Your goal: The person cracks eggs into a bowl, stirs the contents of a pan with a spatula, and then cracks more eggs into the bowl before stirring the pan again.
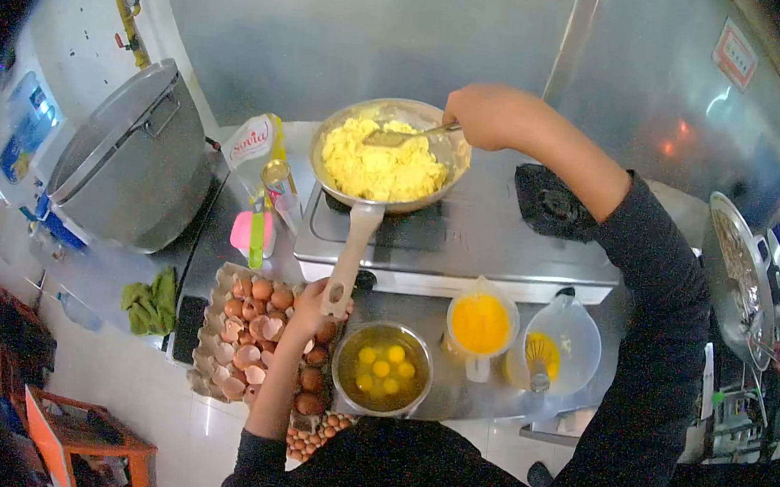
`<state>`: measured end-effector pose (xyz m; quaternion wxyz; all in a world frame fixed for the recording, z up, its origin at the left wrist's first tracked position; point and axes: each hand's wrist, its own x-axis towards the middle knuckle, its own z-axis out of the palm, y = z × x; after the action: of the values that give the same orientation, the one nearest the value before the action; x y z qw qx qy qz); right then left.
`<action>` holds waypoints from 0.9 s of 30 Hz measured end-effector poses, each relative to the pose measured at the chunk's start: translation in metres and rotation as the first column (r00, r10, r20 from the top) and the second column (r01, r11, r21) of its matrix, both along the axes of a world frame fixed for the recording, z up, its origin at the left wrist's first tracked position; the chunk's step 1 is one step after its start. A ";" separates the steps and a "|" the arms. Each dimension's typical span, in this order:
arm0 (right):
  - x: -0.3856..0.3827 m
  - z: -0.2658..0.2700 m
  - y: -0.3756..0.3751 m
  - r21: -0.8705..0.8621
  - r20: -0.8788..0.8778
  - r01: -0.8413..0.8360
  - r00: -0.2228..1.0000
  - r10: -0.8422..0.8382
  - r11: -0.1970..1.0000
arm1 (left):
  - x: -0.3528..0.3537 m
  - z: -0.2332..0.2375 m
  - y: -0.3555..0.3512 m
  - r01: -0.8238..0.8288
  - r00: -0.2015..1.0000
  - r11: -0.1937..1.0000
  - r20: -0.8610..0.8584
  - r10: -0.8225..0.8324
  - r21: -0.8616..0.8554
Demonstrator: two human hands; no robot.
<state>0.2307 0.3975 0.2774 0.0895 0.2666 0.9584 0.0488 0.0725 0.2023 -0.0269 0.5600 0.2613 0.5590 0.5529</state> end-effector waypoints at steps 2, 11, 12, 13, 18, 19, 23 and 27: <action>0.009 -0.029 0.009 0.003 -0.158 -0.038 0.987 0.038 0.999 | 0.010 -0.007 0.005 -0.045 0.999 0.997 -0.020 0.043 -0.056; 0.042 -0.049 0.000 -0.010 -0.343 0.033 0.939 -0.035 0.999 | 0.004 -0.079 0.040 -0.158 0.986 0.984 0.048 0.162 -0.078; 0.045 -0.049 0.003 0.002 -0.357 0.021 0.934 -0.019 1.000 | 0.002 -0.075 0.039 -0.150 0.989 0.985 -0.002 0.151 -0.082; 0.048 -0.046 0.003 0.000 -0.378 0.012 0.926 -0.011 1.000 | -0.002 -0.075 0.038 -0.144 0.989 0.986 -0.053 0.139 -0.087; 0.061 -0.037 0.004 0.062 -0.595 -0.049 0.800 0.076 0.997 | 0.001 -0.065 0.053 -0.090 0.648 0.995 -0.761 0.023 -0.046; 0.062 -0.037 0.000 0.020 -0.642 -0.013 0.766 0.022 1.000 | 0.022 -0.037 0.046 -0.151 0.351 0.988 -0.932 0.093 0.041; 0.074 -0.079 0.001 -0.029 -0.756 0.040 0.653 -0.048 0.999 | 0.033 -0.017 0.031 -0.139 0.152 0.984 -0.979 0.136 0.115; 0.084 -0.111 0.026 -0.086 -0.473 0.082 0.874 -0.113 0.993 | 0.007 0.004 0.005 0.025 0.482 0.987 -0.867 0.125 0.157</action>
<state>0.3148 0.4231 0.1668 -0.1385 0.3152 0.9374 -0.0531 0.0797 0.2074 -0.0227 0.1607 0.5303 0.7306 0.3991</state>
